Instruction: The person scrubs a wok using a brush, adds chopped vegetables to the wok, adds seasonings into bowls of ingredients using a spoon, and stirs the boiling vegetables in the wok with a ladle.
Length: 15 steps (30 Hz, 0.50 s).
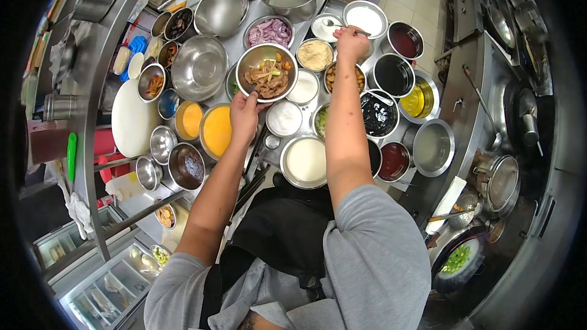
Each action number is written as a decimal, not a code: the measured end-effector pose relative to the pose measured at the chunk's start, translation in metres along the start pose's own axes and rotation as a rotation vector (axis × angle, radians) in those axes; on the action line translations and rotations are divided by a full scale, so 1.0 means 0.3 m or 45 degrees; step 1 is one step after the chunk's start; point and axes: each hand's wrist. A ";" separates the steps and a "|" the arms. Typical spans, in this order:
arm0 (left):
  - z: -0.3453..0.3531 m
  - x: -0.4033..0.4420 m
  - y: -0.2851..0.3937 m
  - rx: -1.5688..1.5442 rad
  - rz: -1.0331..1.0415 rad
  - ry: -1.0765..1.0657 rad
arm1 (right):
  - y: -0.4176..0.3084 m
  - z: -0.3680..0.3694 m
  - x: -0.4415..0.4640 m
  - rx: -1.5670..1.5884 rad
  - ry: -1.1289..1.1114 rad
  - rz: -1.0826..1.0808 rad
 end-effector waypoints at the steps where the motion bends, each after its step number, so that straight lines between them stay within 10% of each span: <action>1: 0.006 0.008 -0.002 -0.012 -0.002 -0.024 | -0.020 -0.006 -0.008 -0.002 -0.008 -0.002; 15: 0.124 0.198 -0.036 0.067 0.019 0.078 | -0.352 -0.060 -0.294 -0.332 -0.876 -0.426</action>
Point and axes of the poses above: each hand's wrist, its own x-axis towards the middle knuckle, its own z-axis out of the palm, y = z × x, and after that the axes turned 13 degrees about -z, right-handed
